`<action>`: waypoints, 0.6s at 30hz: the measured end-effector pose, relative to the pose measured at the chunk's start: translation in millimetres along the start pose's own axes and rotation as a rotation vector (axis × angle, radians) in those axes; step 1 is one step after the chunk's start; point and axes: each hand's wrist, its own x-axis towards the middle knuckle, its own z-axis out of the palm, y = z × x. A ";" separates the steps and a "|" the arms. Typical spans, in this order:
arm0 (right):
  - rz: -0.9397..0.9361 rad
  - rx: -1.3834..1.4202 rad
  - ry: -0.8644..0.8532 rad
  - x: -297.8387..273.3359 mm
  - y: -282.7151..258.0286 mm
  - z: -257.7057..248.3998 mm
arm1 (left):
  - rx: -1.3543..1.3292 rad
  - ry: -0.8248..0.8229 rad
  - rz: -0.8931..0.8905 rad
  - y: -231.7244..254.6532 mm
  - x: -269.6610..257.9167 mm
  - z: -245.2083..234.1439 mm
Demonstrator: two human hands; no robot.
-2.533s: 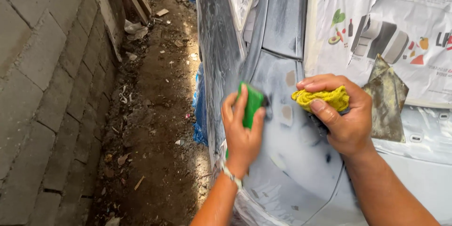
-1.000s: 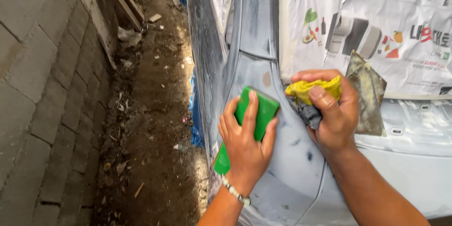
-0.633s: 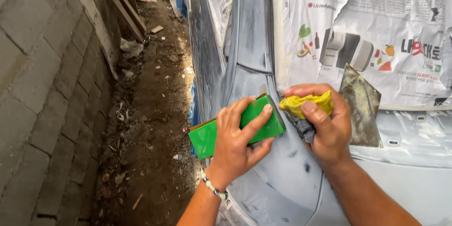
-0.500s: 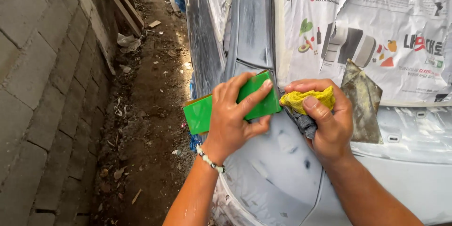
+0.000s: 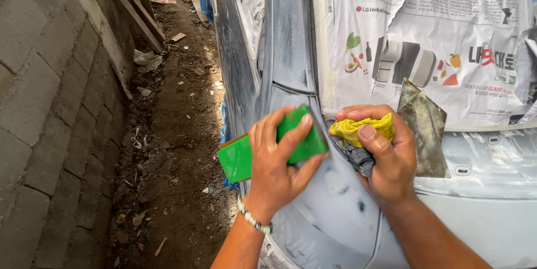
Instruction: The person uses a green sanding block to sand the surface of a car's rear bumper, which is partially covered with newspaper. They repeatedly wipe the sanded area with a yellow cloth and occasionally dip the cloth into a bucket of water.
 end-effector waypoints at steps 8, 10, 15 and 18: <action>0.002 -0.074 -0.006 -0.6 0.5 -0.9 | 0.028 -0.016 0.088 -20.6 14.2 -1.4; -0.009 -0.071 -0.001 0.2 -1.6 1.0 | 0.033 -0.003 0.082 -17.9 25.7 -5.1; -0.048 -0.134 -0.008 6.1 0.2 -4.5 | 0.008 -0.028 0.146 -19.4 9.6 -3.4; -0.013 -0.155 -0.023 -2.8 0.6 -2.4 | 0.023 -0.040 0.112 -20.1 15.6 -8.9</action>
